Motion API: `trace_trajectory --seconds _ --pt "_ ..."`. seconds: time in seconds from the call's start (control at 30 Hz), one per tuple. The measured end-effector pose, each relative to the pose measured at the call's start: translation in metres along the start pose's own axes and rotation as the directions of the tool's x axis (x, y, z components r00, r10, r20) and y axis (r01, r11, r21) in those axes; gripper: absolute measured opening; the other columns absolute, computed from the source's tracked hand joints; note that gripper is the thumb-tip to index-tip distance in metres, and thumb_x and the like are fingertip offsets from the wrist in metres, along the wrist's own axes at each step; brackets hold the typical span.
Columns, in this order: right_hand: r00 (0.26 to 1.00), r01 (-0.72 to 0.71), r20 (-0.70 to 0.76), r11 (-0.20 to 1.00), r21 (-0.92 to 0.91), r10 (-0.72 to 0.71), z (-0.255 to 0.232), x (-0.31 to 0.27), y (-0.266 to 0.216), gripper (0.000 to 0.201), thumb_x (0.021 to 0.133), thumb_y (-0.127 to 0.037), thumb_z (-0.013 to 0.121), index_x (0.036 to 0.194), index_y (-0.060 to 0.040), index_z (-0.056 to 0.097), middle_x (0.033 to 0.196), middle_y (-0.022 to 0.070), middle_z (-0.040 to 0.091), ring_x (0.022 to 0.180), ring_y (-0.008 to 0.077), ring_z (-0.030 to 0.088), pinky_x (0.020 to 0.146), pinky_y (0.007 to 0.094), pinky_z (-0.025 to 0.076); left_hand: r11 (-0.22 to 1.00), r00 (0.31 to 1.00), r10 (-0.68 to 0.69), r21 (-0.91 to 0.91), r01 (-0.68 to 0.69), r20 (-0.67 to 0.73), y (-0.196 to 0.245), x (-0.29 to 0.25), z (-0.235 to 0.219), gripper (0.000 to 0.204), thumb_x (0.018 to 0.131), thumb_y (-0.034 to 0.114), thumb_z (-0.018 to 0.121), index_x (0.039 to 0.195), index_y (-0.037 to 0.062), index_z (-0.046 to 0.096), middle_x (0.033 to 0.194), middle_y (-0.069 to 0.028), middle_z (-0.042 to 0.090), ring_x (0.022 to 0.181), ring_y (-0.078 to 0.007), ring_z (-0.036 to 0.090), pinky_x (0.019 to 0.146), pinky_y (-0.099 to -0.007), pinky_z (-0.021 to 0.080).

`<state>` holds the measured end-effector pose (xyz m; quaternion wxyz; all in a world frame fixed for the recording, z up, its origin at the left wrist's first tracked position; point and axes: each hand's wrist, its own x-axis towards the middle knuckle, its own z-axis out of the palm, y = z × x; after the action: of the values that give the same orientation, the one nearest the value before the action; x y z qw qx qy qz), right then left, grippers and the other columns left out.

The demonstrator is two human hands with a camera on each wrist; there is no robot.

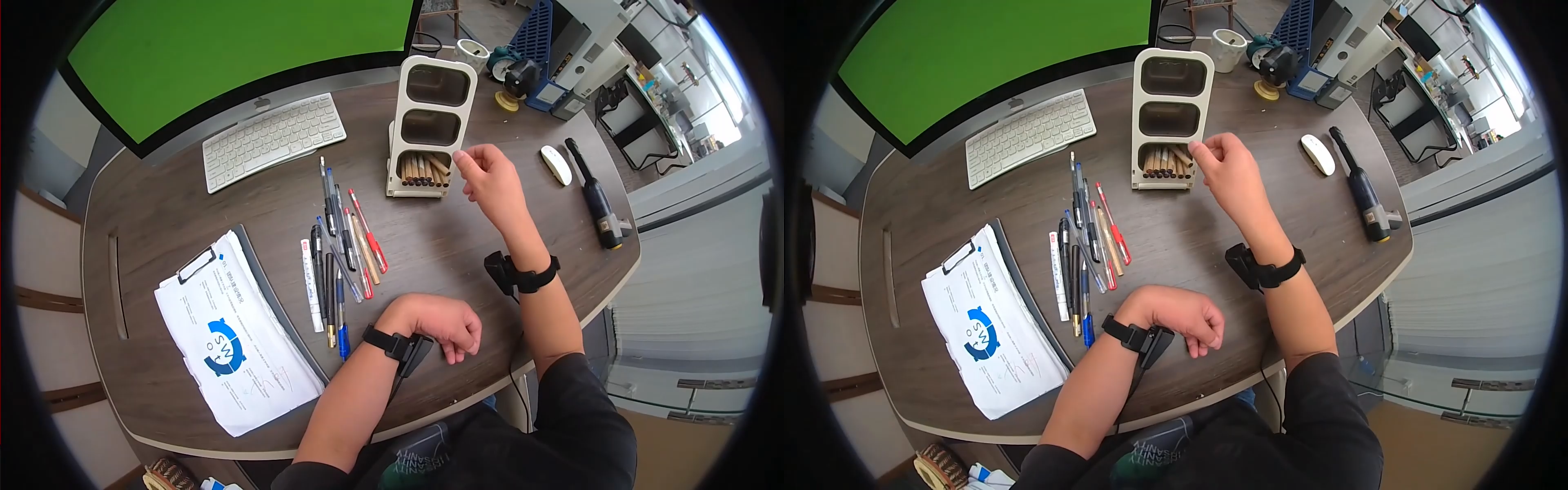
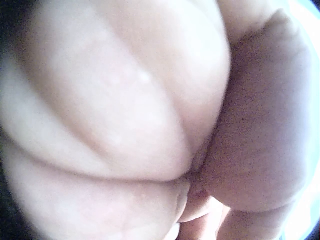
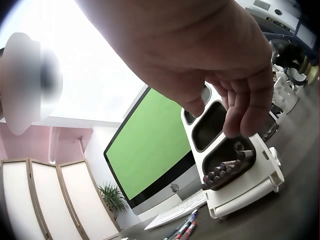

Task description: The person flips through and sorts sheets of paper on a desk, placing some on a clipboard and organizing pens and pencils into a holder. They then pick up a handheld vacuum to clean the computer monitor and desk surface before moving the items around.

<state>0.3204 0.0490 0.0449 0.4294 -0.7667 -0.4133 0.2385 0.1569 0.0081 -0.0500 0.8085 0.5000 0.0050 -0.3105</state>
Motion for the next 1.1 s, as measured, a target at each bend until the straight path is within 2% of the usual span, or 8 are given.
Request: trace_trajectory --seconds 0.2,0.3,0.4,0.5,0.6,0.7,0.8,1.1 --pt "0.979 0.206 0.002 0.978 -0.033 -0.206 0.021 0.030 0.028 0.040 0.095 -0.026 0.067 0.117 0.0059 0.061 0.088 0.0106 0.067 0.081 0.0174 0.063 0.073 0.0332 0.050 1.000 1.000 -0.014 0.002 0.014 -0.004 -0.002 0.002 0.000 0.015 0.092 0.011 0.064 0.096 -0.0033 0.067 0.089 -0.0092 0.068 0.080 -0.0176 0.070 0.072 -0.0290 0.060" --pt "0.987 0.074 0.146 0.995 -0.064 -0.064 0.011 0.034 0.021 0.038 0.096 -0.023 0.065 0.122 0.0039 0.060 0.094 0.0104 0.069 0.083 0.0189 0.064 0.076 0.0333 0.052 1.000 1.000 0.001 0.004 -0.001 -0.014 0.001 0.000 0.002 0.015 0.092 0.011 0.064 0.096 -0.0030 0.067 0.087 -0.0107 0.069 0.077 -0.0181 0.070 0.071 -0.0290 0.059" --pt "0.975 0.091 0.203 0.996 0.022 -0.093 0.006 0.031 0.028 0.033 0.097 -0.017 0.063 0.123 0.0044 0.060 0.102 0.0103 0.070 0.092 0.0190 0.065 0.084 0.0322 0.052 1.000 1.000 -0.022 0.022 0.023 -0.004 0.003 0.000 0.001 0.014 0.093 0.010 0.063 0.097 -0.0032 0.068 0.091 -0.0081 0.068 0.081 -0.0172 0.070 0.074 -0.0291 0.060" --pt "0.957 0.213 0.179 0.971 0.106 -0.230 0.000 0.032 0.044 0.028 0.101 -0.013 0.058 0.125 0.0012 0.061 0.098 0.0010 0.066 0.084 0.0089 0.054 0.076 0.0254 0.047 0.999 1.000 -0.030 0.019 0.030 -0.008 0.003 -0.001 0.001 0.015 0.093 0.011 0.064 0.096 -0.0029 0.068 0.091 -0.0080 0.068 0.082 -0.0172 0.070 0.074 -0.0292 0.059" --pt "0.952 0.193 0.205 0.965 0.176 -0.228 -0.011 0.032 0.048 0.030 0.100 -0.011 0.058 0.128 0.0011 0.059 0.101 0.0000 0.065 0.086 0.0089 0.054 0.077 0.0248 0.046 0.999 0.999 -0.043 0.019 0.043 -0.004 0.004 -0.001 0.001 0.015 0.093 0.012 0.064 0.096 -0.0028 0.068 0.091 -0.0079 0.068 0.082 -0.0172 0.070 0.074 -0.0293 0.060" --pt "0.950 0.278 0.064 0.923 0.265 -0.305 -0.005 0.035 0.066 0.025 0.099 -0.013 0.062 0.120 0.0008 0.062 0.097 0.0015 0.066 0.083 0.0102 0.055 0.075 0.0266 0.047 0.999 0.999 -0.033 0.016 0.033 0.004 0.000 0.002 0.000 0.016 0.094 0.012 0.064 0.096 -0.0028 0.068 0.091 -0.0078 0.068 0.083 -0.0172 0.070 0.075 -0.0294 0.060" --pt "0.963 0.192 -0.144 0.952 -0.237 -0.230 -0.009 0.009 0.044 0.018 0.096 -0.014 0.063 0.106 0.0012 0.065 0.094 0.0119 0.067 0.085 0.0224 0.065 0.077 0.0345 0.052 1.000 1.000 -0.020 0.010 0.020 0.003 0.000 0.002 0.000 0.016 0.094 0.013 0.064 0.097 -0.0030 0.068 0.092 -0.0076 0.068 0.083 -0.0171 0.070 0.075 -0.0296 0.060" --pt "0.922 0.380 0.071 0.859 -0.344 -0.380 -0.005 -0.023 0.034 0.015 0.092 -0.017 0.066 0.100 -0.0044 0.068 0.088 0.0120 0.063 0.078 0.0310 0.061 0.072 0.0403 0.050 1.000 1.000 -0.024 0.004 0.024 0.001 0.000 0.001 0.000 0.017 0.094 0.013 0.065 0.097 -0.0033 0.068 0.092 -0.0074 0.068 0.084 -0.0170 0.070 0.075 -0.0295 0.060"
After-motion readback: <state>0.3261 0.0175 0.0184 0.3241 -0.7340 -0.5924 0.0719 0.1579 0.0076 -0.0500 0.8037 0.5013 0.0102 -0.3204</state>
